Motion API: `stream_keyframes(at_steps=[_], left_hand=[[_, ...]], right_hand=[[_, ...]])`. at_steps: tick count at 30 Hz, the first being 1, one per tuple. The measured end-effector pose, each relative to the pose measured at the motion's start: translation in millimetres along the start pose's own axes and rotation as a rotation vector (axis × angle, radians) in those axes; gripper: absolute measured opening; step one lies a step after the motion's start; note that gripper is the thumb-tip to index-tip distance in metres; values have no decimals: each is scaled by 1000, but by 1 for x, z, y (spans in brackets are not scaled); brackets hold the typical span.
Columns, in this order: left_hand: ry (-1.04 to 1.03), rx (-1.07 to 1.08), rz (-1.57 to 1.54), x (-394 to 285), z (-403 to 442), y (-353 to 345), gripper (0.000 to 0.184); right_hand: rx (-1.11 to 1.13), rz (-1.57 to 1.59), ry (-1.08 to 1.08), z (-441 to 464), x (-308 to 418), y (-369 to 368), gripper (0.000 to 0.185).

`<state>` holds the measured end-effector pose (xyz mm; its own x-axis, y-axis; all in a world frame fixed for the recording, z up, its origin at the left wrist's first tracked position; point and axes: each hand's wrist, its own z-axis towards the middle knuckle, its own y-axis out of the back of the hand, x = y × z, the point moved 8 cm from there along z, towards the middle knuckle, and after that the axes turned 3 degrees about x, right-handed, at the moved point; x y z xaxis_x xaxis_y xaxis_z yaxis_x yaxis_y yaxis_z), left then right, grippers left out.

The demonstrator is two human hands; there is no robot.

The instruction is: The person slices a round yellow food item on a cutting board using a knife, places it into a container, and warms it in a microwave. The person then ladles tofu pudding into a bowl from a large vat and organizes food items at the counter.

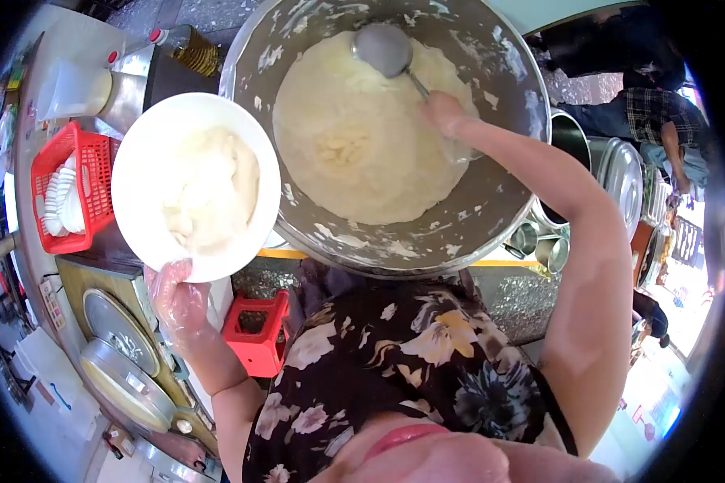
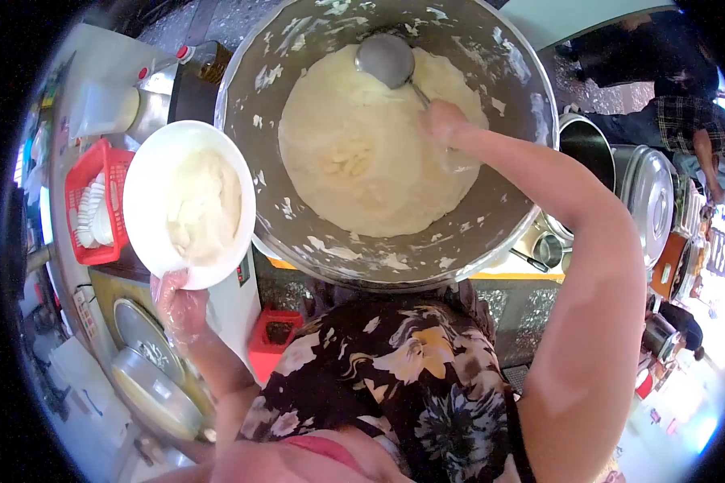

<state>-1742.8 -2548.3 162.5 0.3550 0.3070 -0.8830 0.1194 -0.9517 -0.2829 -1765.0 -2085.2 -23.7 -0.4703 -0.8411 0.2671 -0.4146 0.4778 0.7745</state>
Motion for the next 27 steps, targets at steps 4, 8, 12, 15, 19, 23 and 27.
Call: stream_keyframes(at_steps=[4, 8, 12, 15, 19, 23, 27], left_hand=[[-151, -91, 201, 1, -1, 23, 54], [39, -19, -40, 7, -6, 26, 65], [26, 49, -69, 5, -12, 24, 65], [35, 111, -76, 0, -16, 19, 66], [24, 216, -106, -3, -16, -1, 67], [69, 299, -36, -3, -15, -27, 66], [152, 513, -92, 15, -10, -72, 63]], right_hand=[[258, 98, -31, -4, 0, -34, 45], [541, 347, -56, -27, 14, -51, 34], [648, 407, -7, -56, 32, -34, 38], [643, 446, -19, -106, 59, 21, 36], [609, 287, 59, -173, 90, 106, 35], [428, 207, -10, -247, 122, 178, 36], [440, 181, -65, -270, 128, 182, 36]])
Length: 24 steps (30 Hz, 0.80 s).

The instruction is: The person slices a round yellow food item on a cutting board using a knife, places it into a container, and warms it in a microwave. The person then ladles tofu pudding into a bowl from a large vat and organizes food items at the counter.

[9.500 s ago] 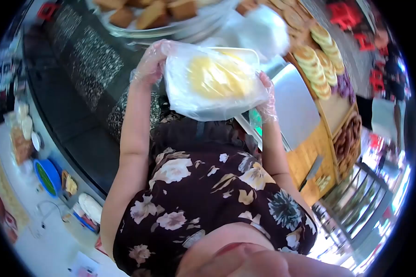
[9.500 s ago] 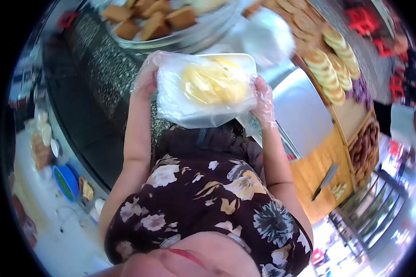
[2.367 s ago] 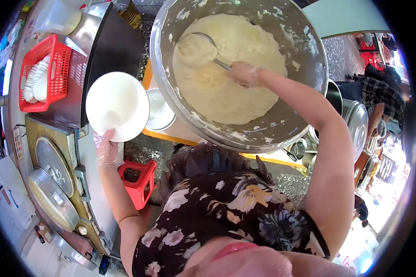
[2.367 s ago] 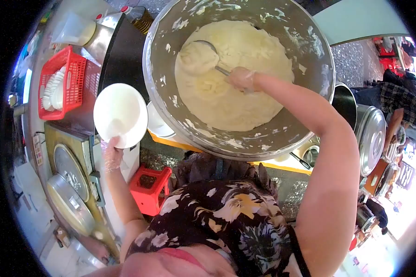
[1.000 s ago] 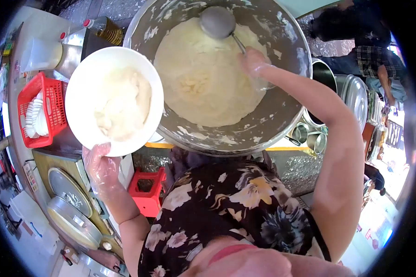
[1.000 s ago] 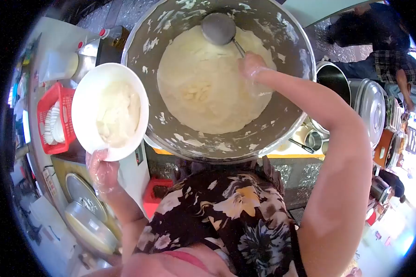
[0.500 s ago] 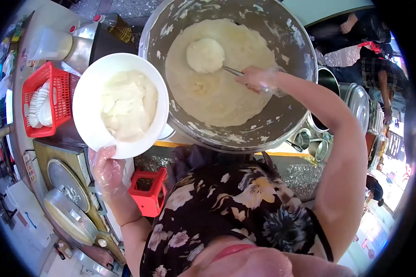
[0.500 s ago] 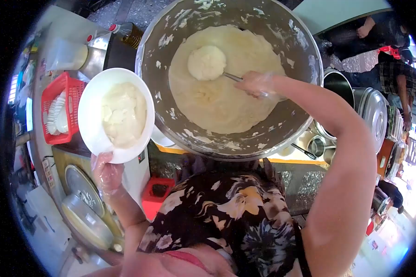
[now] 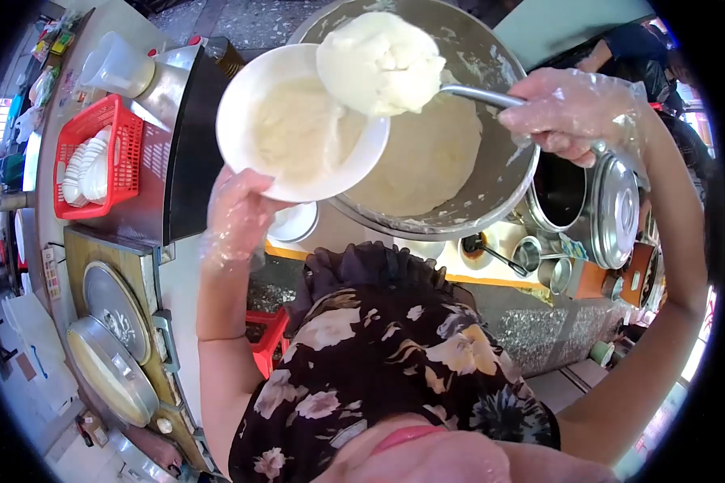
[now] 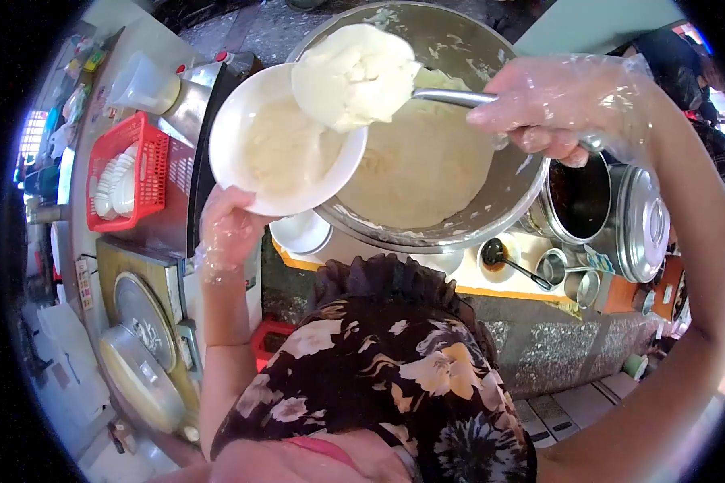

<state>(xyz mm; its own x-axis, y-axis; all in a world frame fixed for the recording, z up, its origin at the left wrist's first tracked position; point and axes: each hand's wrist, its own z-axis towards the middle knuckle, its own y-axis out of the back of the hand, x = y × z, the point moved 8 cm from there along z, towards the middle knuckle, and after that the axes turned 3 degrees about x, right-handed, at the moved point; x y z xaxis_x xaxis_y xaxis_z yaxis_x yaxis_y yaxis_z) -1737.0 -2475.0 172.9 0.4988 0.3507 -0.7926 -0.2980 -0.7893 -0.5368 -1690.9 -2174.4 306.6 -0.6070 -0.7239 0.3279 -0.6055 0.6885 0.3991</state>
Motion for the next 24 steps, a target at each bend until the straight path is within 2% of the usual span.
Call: stream_keyframes(at_steps=[2, 4, 6, 7, 8, 9, 10, 12, 13, 15, 17, 19, 24], left_hand=[[29, 72, -86, 9, 10, -25, 63], [52, 90, -98, 19, 18, -40, 63], [79, 94, -104, 27, 20, -47, 62], [59, 56, -100, 28, 21, -46, 62], [42, 19, -95, 28, 22, -44, 61], [56, -68, -7, 23, 16, -40, 60], [15, -82, -52, 23, 15, -32, 58], [-7, -52, -58, 17, 9, -14, 58], [-13, -112, -12, 12, 3, 1, 59], [-108, -230, 31, -1, -11, 18, 61], [-119, -327, 45, -9, -27, 42, 64], [-145, -366, 39, -15, -36, 57, 65], [-169, -400, -41, -21, -61, 85, 66]], right_hand=[[4, 6, -33, 3, 0, -11, 35], [58, 30, 15, 20, -5, -27, 33], [22, -21, 81, 45, -24, -39, 32], [-392, -409, 531, 47, -12, -24, 32], [-808, -790, 979, 13, 18, -33, 33], [-709, -535, 651, 23, 1, -21, 31], [-683, -529, 646, 30, 3, -22, 31], [-829, -231, 347, 49, -23, 2, 29], [-830, -270, 331, 73, -30, 3, 27], [-612, -582, 385, 131, -36, -27, 28], [-407, -450, 396, 203, -59, -64, 33], [-325, -336, 181, 230, -57, -87, 35], [-334, -248, 231, 275, -45, -107, 37]])
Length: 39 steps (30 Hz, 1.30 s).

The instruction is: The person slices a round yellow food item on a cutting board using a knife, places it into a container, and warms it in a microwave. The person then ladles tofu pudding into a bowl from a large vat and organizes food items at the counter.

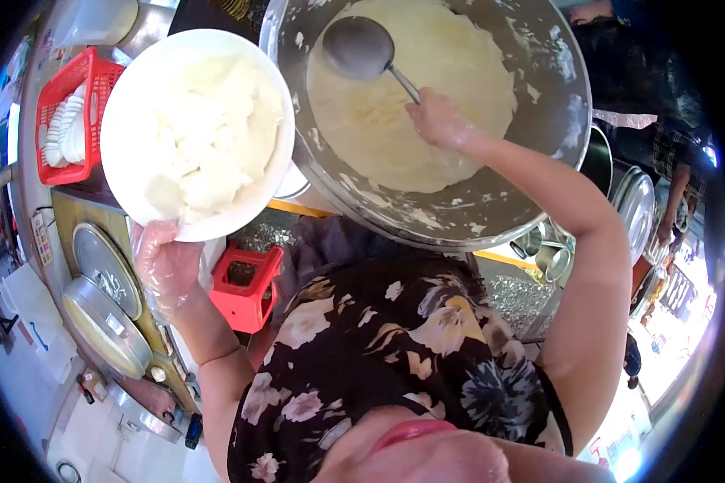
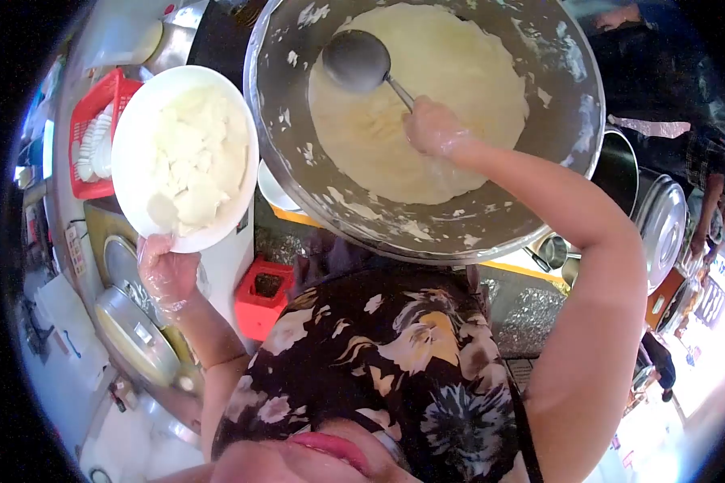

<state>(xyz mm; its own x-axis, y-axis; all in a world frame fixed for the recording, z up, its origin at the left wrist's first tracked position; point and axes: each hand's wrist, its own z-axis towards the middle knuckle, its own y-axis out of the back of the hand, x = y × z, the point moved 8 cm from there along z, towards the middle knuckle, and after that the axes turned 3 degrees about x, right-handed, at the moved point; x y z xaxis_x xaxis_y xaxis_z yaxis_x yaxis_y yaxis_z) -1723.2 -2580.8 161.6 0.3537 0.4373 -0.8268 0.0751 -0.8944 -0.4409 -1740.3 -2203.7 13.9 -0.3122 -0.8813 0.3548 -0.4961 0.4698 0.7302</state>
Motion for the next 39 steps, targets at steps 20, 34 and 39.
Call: stream_keyframes(at_steps=[20, 34, 39], left_hand=[[43, 144, -47, 32, -2, -11, 61], [353, 574, -18, 78, -9, -145, 67], [387, 615, 77, 102, -30, -174, 65]], right_hand=[[433, 489, -180, -137, 45, 87, 25], [47, 182, -219, -254, 32, 125, 25], [-794, 28, -219, -348, -50, 95, 17]])
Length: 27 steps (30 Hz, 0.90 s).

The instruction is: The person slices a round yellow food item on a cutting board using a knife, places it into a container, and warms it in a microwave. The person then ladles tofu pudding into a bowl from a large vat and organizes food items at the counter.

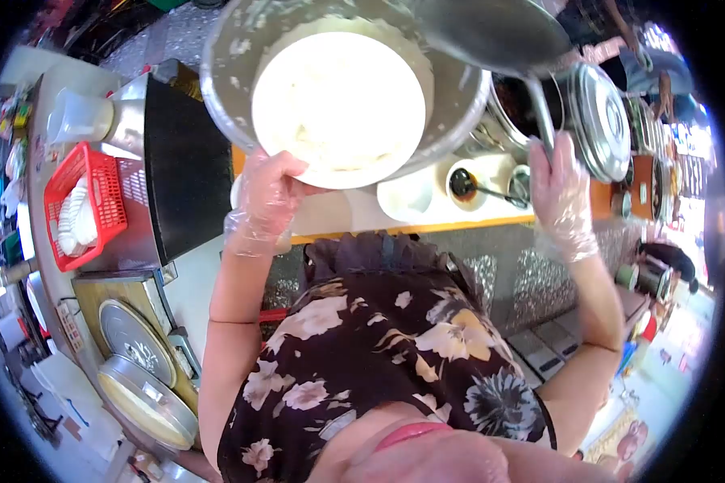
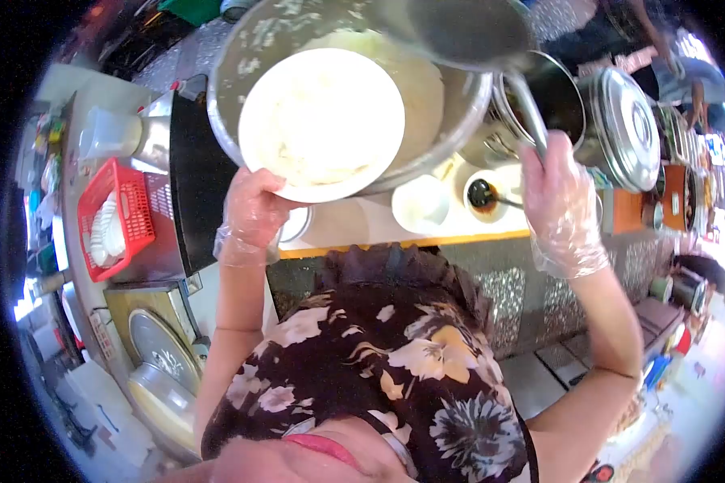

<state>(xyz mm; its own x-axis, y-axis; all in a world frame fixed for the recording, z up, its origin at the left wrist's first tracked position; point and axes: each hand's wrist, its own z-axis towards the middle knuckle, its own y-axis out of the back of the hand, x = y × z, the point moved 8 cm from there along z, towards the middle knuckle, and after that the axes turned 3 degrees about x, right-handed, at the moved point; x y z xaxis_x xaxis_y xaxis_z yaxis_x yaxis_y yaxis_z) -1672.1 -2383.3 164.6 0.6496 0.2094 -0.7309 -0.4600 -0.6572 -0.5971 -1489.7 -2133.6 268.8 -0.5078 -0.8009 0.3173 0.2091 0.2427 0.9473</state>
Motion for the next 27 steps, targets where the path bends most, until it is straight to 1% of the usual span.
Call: stream_keyframes(at_steps=[1, 2, 3, 4, 5, 6, 7, 8, 9, 11, 12, 13, 14, 15, 17, 18, 19, 20, 21, 22, 23, 25, 26, 27], left_hand=[[20, 25, 21, 4, 0, -7, 64], [6, -3, 54, 9, 0, -10, 63], [-6, -30, 87, 15, -1, -12, 63], [23, 4, 95, 22, -3, -15, 62], [-68, -21, 260, 26, -3, -14, 61], [-79, -41, 57, 33, -5, -26, 60], [-11, -64, 77, 44, -11, -20, 59], [-25, -68, 43, 51, -17, -24, 57], [-57, -165, 72, 60, -23, -41, 58], [-111, -363, 138, 77, -37, -77, 58], [-108, -415, 141, 94, -43, -87, 61], [-113, -469, 143, 110, -50, -92, 63], [-115, -488, 147, 127, -58, -84, 63], [-85, -416, 7, 150, -67, -68, 65], [-50, -363, -123, 195, -77, -69, 67], [-44, -331, -172, 218, -78, -77, 67], [-42, -301, -221, 233, -79, -88, 67], [-36, -358, -228, 246, -74, -109, 68], [-31, -416, -234, 259, -69, -129, 68], [-48, -436, -296, 274, -69, -132, 69], [-69, -454, -359, 286, -66, -139, 70], [-152, -624, -337, 296, -65, -148, 72], [-125, -597, -308, 308, -68, -136, 71], [-102, -568, -284, 315, -69, -126, 70]], right_hand=[[-45, 9, -79, -24, -37, -7, 18], [1, 196, -273, -58, -100, -47, 21], [148, 164, -397, -87, -135, -90, 25], [308, 114, -510, -118, -169, -133, 31], [545, 279, -696, -142, -184, -185, 34], [647, 141, -374, -148, -191, -244, 36], [746, 265, -394, -152, -193, -285, 35], [695, 349, -281, -141, -184, -315, 31], [829, 89, 197, -148, -185, -391, 29], [848, 216, 433, -140, -182, -448, 27], [1104, 92, 448, -143, -182, -512, 32], [1353, -45, 470, -155, -196, -560, 40], [1361, -40, 488, -159, -215, -552, 40], [1157, 21, 351, -141, -231, -524, 39], [606, 281, -15, -87, -263, -322, 29], [125, 126, 321, -88, -297, -298, 24], [571, -100, -25, -68, -343, -305, 24], [162, -385, 159, -80, -374, -296, 27], [197, -490, 206, -79, -406, -313, 29], [170, -574, 395, -83, -418, -317, 29], [163, -566, 408, -82, -432, -314, 29], [401, -477, 629, -88, -433, -329, 29], [510, -343, 483, -82, -433, -318, 26], [643, -262, 349, -79, -426, -292, 20]])
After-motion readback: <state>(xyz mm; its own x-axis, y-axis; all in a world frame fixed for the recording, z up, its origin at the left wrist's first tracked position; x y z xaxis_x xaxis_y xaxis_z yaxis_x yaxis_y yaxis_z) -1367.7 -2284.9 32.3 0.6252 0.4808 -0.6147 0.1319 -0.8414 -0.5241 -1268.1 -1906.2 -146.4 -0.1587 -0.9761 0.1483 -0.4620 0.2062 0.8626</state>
